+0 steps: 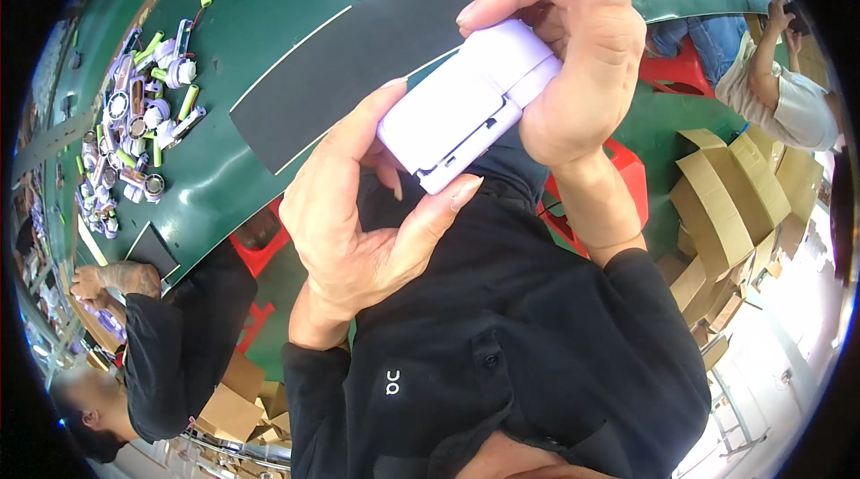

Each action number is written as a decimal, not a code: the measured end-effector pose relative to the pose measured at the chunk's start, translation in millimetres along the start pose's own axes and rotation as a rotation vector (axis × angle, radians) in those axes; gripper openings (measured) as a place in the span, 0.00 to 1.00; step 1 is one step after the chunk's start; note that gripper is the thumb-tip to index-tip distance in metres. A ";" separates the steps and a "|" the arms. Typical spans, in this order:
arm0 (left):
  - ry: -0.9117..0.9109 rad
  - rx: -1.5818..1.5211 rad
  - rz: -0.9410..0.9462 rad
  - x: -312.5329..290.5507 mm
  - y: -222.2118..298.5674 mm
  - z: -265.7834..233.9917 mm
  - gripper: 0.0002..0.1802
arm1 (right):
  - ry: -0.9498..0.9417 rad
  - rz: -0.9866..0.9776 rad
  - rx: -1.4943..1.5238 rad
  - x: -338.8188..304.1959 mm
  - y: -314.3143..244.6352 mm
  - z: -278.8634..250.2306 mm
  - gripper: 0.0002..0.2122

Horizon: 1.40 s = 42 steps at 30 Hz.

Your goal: The person assembles portable electric fans by placing batteries and circuit components into plastic casings, closing the casing pieces together, and attaching front fan covers by hand.

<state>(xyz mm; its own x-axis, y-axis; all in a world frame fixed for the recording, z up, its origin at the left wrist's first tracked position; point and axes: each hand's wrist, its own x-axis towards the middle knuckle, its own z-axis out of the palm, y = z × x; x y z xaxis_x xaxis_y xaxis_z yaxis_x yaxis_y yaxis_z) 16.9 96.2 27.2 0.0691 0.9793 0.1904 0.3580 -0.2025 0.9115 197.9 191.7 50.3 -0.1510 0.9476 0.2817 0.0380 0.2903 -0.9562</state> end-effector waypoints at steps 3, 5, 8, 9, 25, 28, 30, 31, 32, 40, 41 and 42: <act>0.171 -0.057 0.095 4.4 -10.2 12.0 0.37 | 0.042 -0.020 -0.028 1.9 -0.9 3.9 0.24; 0.185 -0.041 0.154 7.2 -18.7 12.1 0.37 | 0.067 -0.036 -0.043 3.2 -0.7 7.9 0.26; 0.187 -0.016 0.182 4.9 -15.6 11.8 0.35 | 0.096 -0.043 -0.058 3.5 -2.4 10.2 0.28; 0.182 -0.009 0.156 3.5 -13.9 12.1 0.34 | 0.087 0.010 -0.061 3.9 -4.6 9.9 0.27; -0.173 -0.951 -0.473 -4.3 -49.5 6.7 0.28 | -0.479 0.210 0.133 19.8 78.3 33.1 0.20; -0.119 -1.238 -0.341 -4.2 -72.7 -6.5 0.39 | -0.404 0.051 -0.429 52.5 95.9 25.6 0.19; -0.143 -1.369 -0.303 -3.6 -75.9 -7.6 0.42 | -0.323 -0.282 -0.694 56.6 96.7 35.0 0.16; -0.155 -1.415 -0.303 -3.5 -75.9 -8.4 0.43 | -0.447 -0.170 -0.685 61.6 91.0 36.0 0.24; -0.165 -1.379 -0.339 -3.7 -75.4 -12.1 0.45 | -0.448 -0.217 -0.672 62.3 95.4 41.8 0.21; -0.175 -1.513 -0.315 4.1 -78.6 -16.4 0.42 | -0.561 -0.302 -0.768 88.8 102.0 34.9 0.08; -0.092 -1.313 -0.354 1.2 -75.3 -18.7 0.40 | -0.565 -0.303 -0.786 83.6 97.1 32.0 0.08; -0.013 -1.118 -0.377 0.9 -72.8 -18.6 0.37 | -0.502 -0.191 -0.600 77.6 95.5 26.0 0.12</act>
<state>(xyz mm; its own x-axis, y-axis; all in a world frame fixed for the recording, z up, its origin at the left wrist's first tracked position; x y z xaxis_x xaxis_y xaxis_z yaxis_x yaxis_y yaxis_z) -26.4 111.7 -32.3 0.1451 0.9769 -0.1569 -0.6565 0.2138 0.7234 164.2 289.4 -21.3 -0.6290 0.7427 0.2299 0.4695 0.5985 -0.6491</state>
